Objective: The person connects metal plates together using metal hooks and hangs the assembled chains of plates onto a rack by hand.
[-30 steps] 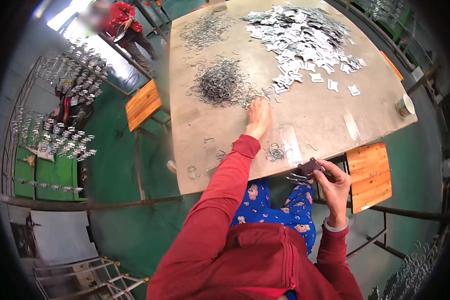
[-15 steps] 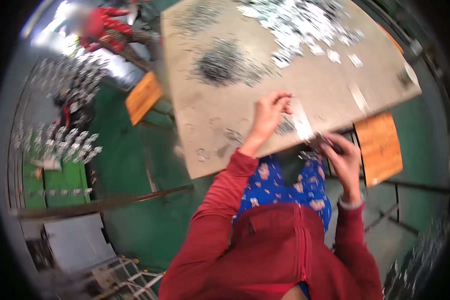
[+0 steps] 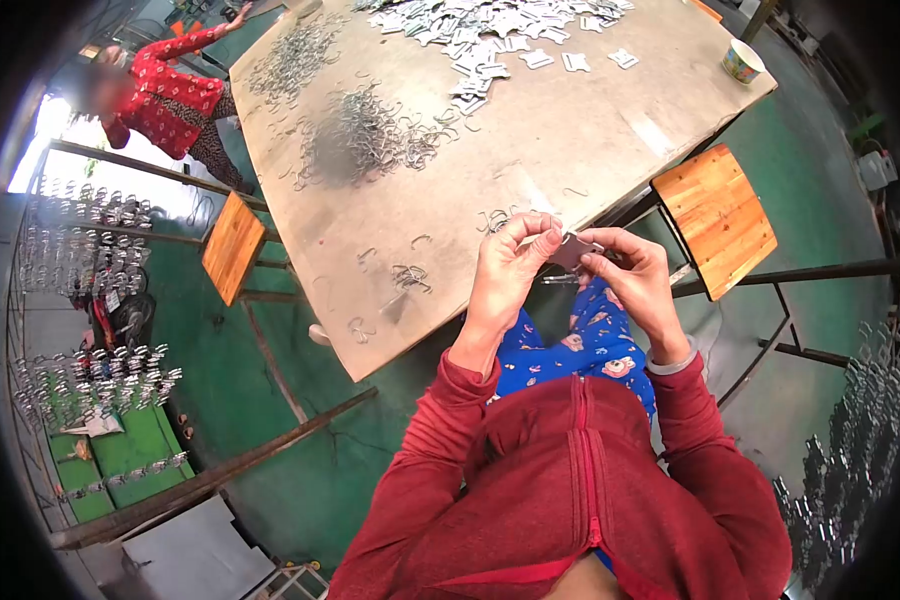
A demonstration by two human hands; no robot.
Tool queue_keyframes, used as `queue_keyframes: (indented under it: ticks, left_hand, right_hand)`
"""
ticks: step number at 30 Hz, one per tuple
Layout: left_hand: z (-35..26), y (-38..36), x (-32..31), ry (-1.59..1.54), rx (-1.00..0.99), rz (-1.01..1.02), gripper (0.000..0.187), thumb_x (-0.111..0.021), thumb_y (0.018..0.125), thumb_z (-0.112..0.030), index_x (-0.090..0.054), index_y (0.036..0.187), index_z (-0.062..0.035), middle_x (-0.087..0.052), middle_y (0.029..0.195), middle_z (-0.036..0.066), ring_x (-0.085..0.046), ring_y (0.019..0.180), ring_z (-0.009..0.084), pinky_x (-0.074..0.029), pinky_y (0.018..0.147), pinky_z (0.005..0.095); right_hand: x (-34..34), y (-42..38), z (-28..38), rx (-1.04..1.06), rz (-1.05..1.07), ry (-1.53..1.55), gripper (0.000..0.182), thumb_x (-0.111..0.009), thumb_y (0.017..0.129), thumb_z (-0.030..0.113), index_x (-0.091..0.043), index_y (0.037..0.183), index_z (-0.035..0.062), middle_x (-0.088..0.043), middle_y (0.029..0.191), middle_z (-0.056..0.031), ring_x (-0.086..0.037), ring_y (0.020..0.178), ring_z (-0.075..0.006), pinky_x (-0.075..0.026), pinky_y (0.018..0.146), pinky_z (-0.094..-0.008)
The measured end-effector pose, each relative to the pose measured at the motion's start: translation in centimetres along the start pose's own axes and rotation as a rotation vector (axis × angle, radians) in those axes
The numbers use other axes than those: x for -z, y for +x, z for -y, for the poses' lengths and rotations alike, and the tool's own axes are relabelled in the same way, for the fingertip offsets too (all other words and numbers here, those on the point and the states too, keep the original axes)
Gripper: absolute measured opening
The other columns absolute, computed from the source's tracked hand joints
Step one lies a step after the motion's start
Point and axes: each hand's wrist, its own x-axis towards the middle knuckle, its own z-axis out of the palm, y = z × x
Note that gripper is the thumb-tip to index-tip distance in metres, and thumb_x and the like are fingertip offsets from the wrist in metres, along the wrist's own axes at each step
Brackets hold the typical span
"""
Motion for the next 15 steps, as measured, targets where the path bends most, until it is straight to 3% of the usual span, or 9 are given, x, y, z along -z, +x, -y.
queue_keyframes:
  ticks: [6, 8, 12, 13, 14, 15]
  left_hand:
    - [0.4, -0.1, -0.8, -0.104, 0.059, 0.002, 0.015, -0.06, 0.09, -0.017, -0.06, 0.094, -0.0034, -0.061, 0.089, 0.001, -0.055, 0.084, 0.008, -0.044, 0.077, 0.0229]
    - [0.8, -0.3, -1.5, -0.013, -0.022, -0.107, 0.02, -0.059, 0.09, -0.02, -0.059, 0.094, 0.0, -0.061, 0.084, 0.002, -0.056, 0.077, 0.0071, -0.05, 0.066, 0.0217]
    - [1.8, -0.7, -2.3, 0.2, -0.347, -0.146, 0.014, -0.058, 0.09, -0.011, -0.058, 0.095, 0.0021, -0.064, 0.09, 0.008, -0.059, 0.082, 0.0121, -0.049, 0.072, 0.0248]
    - [1.3, -1.0, -2.4, 0.257, -0.305, -0.117, 0.01, -0.054, 0.091, -0.008, -0.052, 0.094, 0.0014, -0.06, 0.093, 0.009, -0.056, 0.093, 0.0138, -0.045, 0.084, 0.0271]
    - [1.2, -0.9, -2.4, 0.359, -0.391, -0.115, 0.009, -0.054, 0.091, -0.007, -0.053, 0.095, 0.0012, -0.061, 0.092, 0.01, -0.056, 0.091, 0.0142, -0.047, 0.081, 0.0277]
    - [0.8, -0.9, -2.5, 0.374, -0.387, -0.115, 0.007, -0.055, 0.09, -0.005, -0.053, 0.094, 0.0008, -0.061, 0.092, 0.011, -0.057, 0.09, 0.0152, -0.048, 0.079, 0.028]
  right_hand:
    - [0.1, 0.3, -0.2, 0.155, -0.038, -0.18, 0.022, -0.059, 0.079, -0.007, -0.065, 0.099, -0.0012, -0.063, 0.077, -0.0045, -0.06, 0.069, -0.0096, -0.048, 0.062, -0.0219]
    - [0.4, 0.6, -0.3, 0.273, -0.041, -0.306, 0.025, -0.06, 0.076, -0.008, -0.066, 0.099, 0.0, -0.061, 0.074, -0.006, -0.059, 0.067, -0.0109, -0.046, 0.059, -0.0228]
    - [1.5, 1.3, 0.9, 0.35, 0.138, -0.39, 0.025, -0.066, 0.071, -0.005, -0.067, 0.095, -0.0002, -0.065, 0.077, -0.0082, -0.06, 0.069, -0.0163, -0.046, 0.062, -0.0268]
    - [2.0, 1.8, 1.4, 0.32, 0.186, -0.336, 0.024, -0.069, 0.07, -0.003, -0.067, 0.093, -0.0007, -0.066, 0.08, -0.0089, -0.06, 0.071, -0.0178, -0.046, 0.064, -0.0268]
    - [2.8, 2.6, 1.1, 0.392, 0.205, -0.324, 0.019, -0.068, 0.073, 0.002, -0.068, 0.091, -0.0013, -0.066, 0.078, -0.0091, -0.06, 0.07, -0.0155, -0.047, 0.064, -0.026]
    - [3.6, 3.5, 1.4, 0.299, 0.205, -0.3, 0.015, -0.066, 0.076, 0.005, -0.068, 0.09, -0.0018, -0.067, 0.079, -0.0091, -0.06, 0.069, -0.0139, -0.047, 0.063, -0.0257]
